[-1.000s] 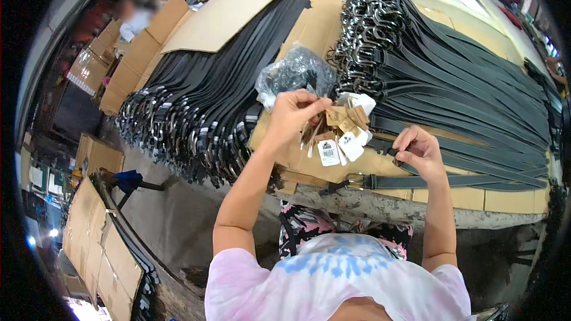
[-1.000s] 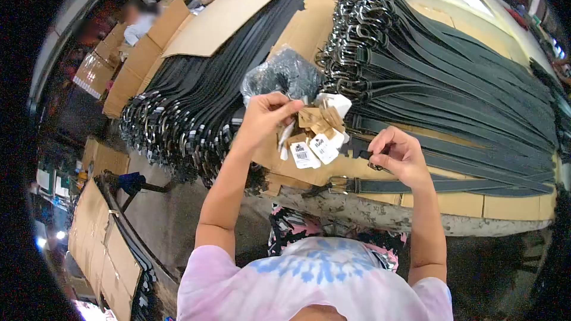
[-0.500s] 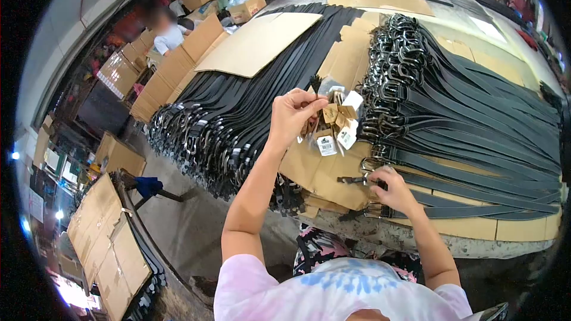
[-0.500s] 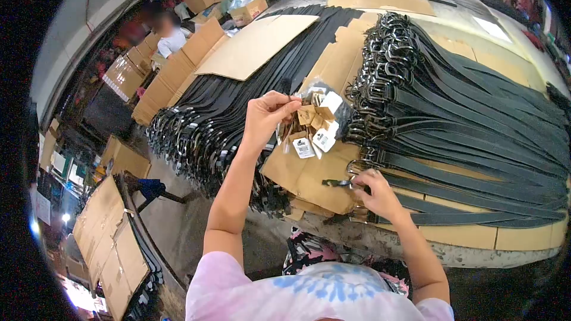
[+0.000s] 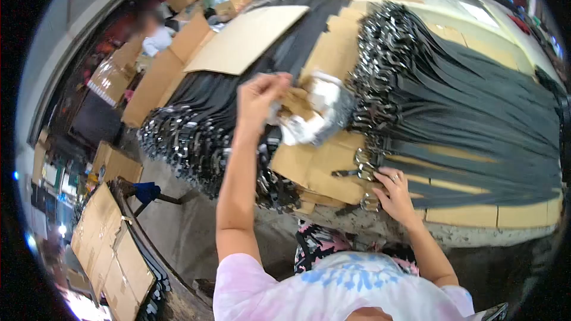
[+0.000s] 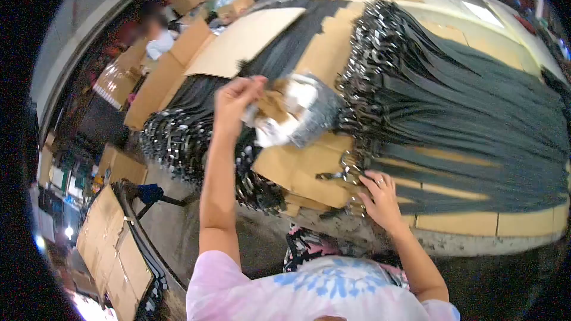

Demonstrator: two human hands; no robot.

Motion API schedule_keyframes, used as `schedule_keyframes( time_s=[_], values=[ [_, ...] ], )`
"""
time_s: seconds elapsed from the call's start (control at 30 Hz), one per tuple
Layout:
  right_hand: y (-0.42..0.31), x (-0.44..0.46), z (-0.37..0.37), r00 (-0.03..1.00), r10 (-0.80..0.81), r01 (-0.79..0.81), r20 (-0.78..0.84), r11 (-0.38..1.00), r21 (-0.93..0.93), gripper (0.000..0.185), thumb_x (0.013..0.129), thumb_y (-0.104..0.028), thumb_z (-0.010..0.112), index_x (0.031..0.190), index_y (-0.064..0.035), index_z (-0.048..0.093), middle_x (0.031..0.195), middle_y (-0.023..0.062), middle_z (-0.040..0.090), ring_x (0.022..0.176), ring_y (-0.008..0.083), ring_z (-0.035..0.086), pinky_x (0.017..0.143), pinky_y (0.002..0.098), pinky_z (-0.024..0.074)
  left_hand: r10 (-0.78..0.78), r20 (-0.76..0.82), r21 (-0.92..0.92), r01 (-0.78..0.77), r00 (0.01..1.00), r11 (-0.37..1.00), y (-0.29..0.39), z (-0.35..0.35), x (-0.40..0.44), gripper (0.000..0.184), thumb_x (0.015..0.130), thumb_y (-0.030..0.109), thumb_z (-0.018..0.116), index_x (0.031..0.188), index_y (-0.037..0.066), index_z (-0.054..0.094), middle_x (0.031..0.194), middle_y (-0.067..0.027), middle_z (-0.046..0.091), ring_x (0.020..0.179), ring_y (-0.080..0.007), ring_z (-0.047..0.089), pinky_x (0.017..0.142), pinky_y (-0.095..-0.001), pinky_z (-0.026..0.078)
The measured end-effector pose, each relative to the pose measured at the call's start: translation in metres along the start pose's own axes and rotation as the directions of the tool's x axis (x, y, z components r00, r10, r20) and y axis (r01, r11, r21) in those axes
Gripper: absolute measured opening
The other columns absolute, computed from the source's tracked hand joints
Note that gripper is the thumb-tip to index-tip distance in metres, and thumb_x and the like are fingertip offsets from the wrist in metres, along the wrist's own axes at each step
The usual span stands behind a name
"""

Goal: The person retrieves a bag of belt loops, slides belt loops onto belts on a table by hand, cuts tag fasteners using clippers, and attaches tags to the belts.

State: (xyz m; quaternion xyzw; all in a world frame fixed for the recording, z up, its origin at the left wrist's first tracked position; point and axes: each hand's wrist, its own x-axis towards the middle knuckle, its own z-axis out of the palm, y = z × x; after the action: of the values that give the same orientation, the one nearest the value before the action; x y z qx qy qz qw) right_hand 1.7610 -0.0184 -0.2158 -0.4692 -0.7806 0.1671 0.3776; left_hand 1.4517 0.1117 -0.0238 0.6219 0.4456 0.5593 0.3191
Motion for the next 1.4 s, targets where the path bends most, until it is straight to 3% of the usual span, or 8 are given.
schedule_keyframes(
  time_s=[0.23,0.37,0.5,0.57,0.83,1.17,1.3,1.4],
  values=[
    [-0.001,-0.008,-0.005,0.996,0.079,-0.081,-0.028,0.994,-0.073,0.041,0.08,-0.018,0.068,0.117,-0.0057,0.056,0.116,0.0134,0.053,0.109,0.0329,0.047,0.094,0.0427,0.0358,0.1,-0.219,0.279,-0.036,0.971,0.96,-0.046,-0.065,0.047,0.025,0.079,0.011,0.072,0.095,-0.007,0.067,0.08,-0.0085,0.068,0.07,-0.0109,0.062,0.063,-0.0207,0.048],
    [-0.001,-0.004,-0.006,0.997,0.066,-0.069,-0.041,0.995,-0.078,0.041,0.079,-0.017,0.068,0.117,-0.0061,0.057,0.112,0.0123,0.055,0.106,0.032,0.048,0.093,0.0423,0.0362,0.503,-0.259,0.813,-0.095,0.824,0.574,-0.07,-0.049,0.032,0.055,0.068,0.009,0.076,0.117,-0.006,0.055,0.1,-0.0164,0.051,0.08,-0.0233,0.053,0.071,-0.033,0.047],
    [-0.001,-0.005,-0.003,0.996,0.061,-0.065,-0.068,0.997,-0.053,0.041,0.078,-0.016,0.069,0.116,-0.0064,0.057,0.11,0.0118,0.055,0.103,0.0317,0.049,0.091,0.0416,0.0372,0.24,0.198,0.504,-0.309,0.95,0.807,-0.047,0.028,-0.01,0.01,0.079,0.002,0.062,0.089,0.0,0.062,0.078,-0.0141,0.06,0.075,-0.03,0.06,0.069,-0.0373,0.046],
    [0.0,-0.006,-0.004,0.995,0.058,-0.063,-0.076,0.996,-0.056,0.041,0.077,-0.015,0.069,0.115,-0.0065,0.058,0.109,0.0114,0.055,0.102,0.0317,0.049,0.09,0.0413,0.0375,0.152,0.481,0.595,-0.449,0.864,0.667,-0.078,0.037,-0.015,0.009,0.077,0.001,0.06,0.085,0.001,0.06,0.082,-0.0156,0.062,0.082,-0.0339,0.061,0.072,-0.0425,0.047],
    [-0.003,-0.017,-0.007,0.99,0.132,-0.131,-0.04,0.991,0.011,0.037,0.077,-0.015,0.068,0.112,-0.0092,0.061,0.108,0.0108,0.057,0.103,0.0282,0.051,0.09,0.0391,0.0372,-0.034,0.514,0.761,-0.438,0.857,0.479,-0.076,0.039,-0.021,0.044,0.06,0.0,0.076,0.094,0.003,0.049,0.097,-0.0133,0.057,0.092,-0.0349,0.058,0.076,-0.0415,0.046],
    [-0.008,-0.009,-0.003,0.993,0.078,-0.077,-0.087,0.997,0.019,0.032,0.078,-0.013,0.067,0.11,-0.0081,0.062,0.107,0.0111,0.058,0.099,0.0301,0.052,0.087,0.0392,0.0383,0.166,0.752,0.499,-0.716,0.638,0.489,-0.101,0.026,-0.012,0.019,0.069,0.008,0.07,0.082,0.003,0.057,0.086,-0.0097,0.058,0.088,-0.0299,0.054,0.077,-0.0388,0.044],
    [-0.008,-0.011,-0.003,0.992,0.092,-0.092,-0.087,0.996,0.001,0.033,0.078,-0.011,0.067,0.11,-0.0071,0.062,0.106,0.011,0.058,0.098,0.0297,0.052,0.087,0.0391,0.0385,0.178,0.748,0.45,-0.686,0.639,0.571,-0.092,0.025,-0.007,0.017,0.07,0.009,0.07,0.079,0.003,0.058,0.081,-0.0087,0.059,0.084,-0.0282,0.055,0.075,-0.0373,0.045],
    [-0.007,-0.011,-0.004,0.993,0.087,-0.087,-0.086,0.996,0.005,0.033,0.078,-0.01,0.068,0.11,-0.0067,0.062,0.106,0.0109,0.057,0.098,0.0295,0.052,0.087,0.0388,0.0385,0.089,0.521,0.503,-0.389,0.849,0.772,-0.083,0.014,0.004,0.01,0.077,0.003,0.065,0.082,0.0,0.058,0.074,-0.0096,0.06,0.071,-0.0194,0.059,0.067,-0.0316,0.046]
  ],
)
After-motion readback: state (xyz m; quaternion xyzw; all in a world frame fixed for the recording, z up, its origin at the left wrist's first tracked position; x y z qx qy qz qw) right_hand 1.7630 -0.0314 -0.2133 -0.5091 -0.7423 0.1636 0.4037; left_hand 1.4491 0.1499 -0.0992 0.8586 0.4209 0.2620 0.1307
